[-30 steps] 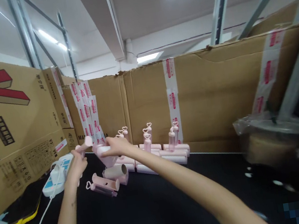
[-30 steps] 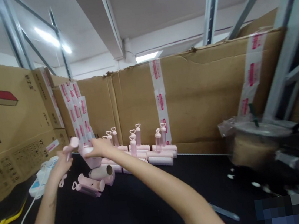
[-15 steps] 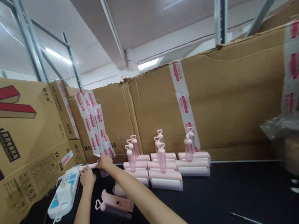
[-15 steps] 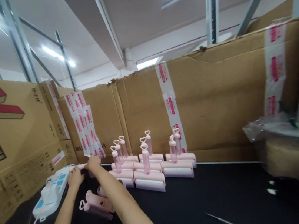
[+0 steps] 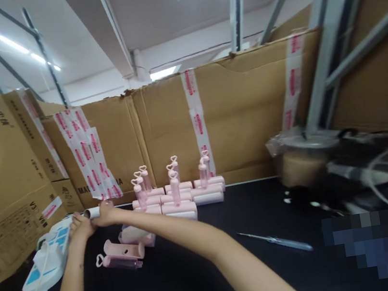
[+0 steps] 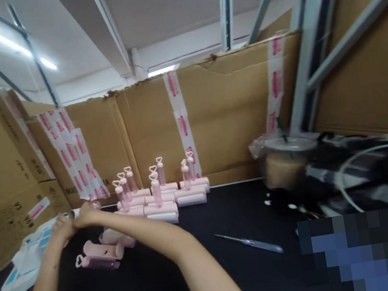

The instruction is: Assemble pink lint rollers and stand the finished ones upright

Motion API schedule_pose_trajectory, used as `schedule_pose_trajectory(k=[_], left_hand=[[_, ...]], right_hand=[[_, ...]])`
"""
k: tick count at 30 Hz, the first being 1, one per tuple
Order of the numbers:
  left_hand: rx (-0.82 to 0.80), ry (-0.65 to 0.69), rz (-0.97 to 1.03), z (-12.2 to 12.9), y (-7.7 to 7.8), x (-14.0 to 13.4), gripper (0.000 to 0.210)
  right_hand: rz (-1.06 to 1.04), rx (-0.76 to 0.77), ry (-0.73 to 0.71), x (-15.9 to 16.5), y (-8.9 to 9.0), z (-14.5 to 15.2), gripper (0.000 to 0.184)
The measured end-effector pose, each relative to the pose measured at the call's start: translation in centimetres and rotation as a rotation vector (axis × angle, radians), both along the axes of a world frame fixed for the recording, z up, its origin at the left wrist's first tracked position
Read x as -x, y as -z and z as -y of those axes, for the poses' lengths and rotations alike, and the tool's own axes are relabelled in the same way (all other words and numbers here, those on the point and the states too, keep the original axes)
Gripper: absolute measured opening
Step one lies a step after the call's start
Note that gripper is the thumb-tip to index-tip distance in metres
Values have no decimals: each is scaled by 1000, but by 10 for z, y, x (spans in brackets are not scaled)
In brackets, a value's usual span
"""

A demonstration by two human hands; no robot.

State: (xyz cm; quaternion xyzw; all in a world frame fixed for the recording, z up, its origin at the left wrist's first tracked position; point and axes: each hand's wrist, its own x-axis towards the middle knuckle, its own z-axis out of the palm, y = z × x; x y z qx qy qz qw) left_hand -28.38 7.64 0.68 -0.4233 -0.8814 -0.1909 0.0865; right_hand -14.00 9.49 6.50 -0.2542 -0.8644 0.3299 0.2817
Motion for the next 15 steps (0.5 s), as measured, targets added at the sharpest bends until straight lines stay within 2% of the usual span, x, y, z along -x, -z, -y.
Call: schedule_pose_trajectory(k=[2,3,4,5,7,8,9,10,11,12,13,15], left_hand=[[-54,-17,-50,7,-19,-18,71],[-78,-9,-73,12,-29,-31,70],[-103,15,-99,19,-38,-47,67],[-176,60,-135,26,-46,-66,64],[-231,271,-105,43,-60,-107,53],[-239,430,-58,52,-65,-128,45],[-200,683,7,59,-68,-148,36],[-122,942,109,64,-69,-166,28],[-28,1125,237,67,-68,-182,23],[45,1223,379,68,-63,-197,21],[98,1265,512,67,-56,-210,21],[108,1235,790,60,-34,-233,22]], right_hand=[[21,-70,-40,-41,-7,14,39],[16,-123,-71,-66,-10,20,31],[13,-286,-141,-93,-12,26,22],[21,-403,-123,-121,-14,31,16],[73,-514,80,-172,-12,34,14],[155,-539,212,-194,-9,32,15],[273,-553,353,-211,-4,28,17],[318,-550,411,-224,3,22,19],[350,-544,445,-232,11,14,22],[379,-543,470,-238,19,7,25],[402,-540,482,-240,28,0,29],[438,-540,481,-242,44,-11,35]])
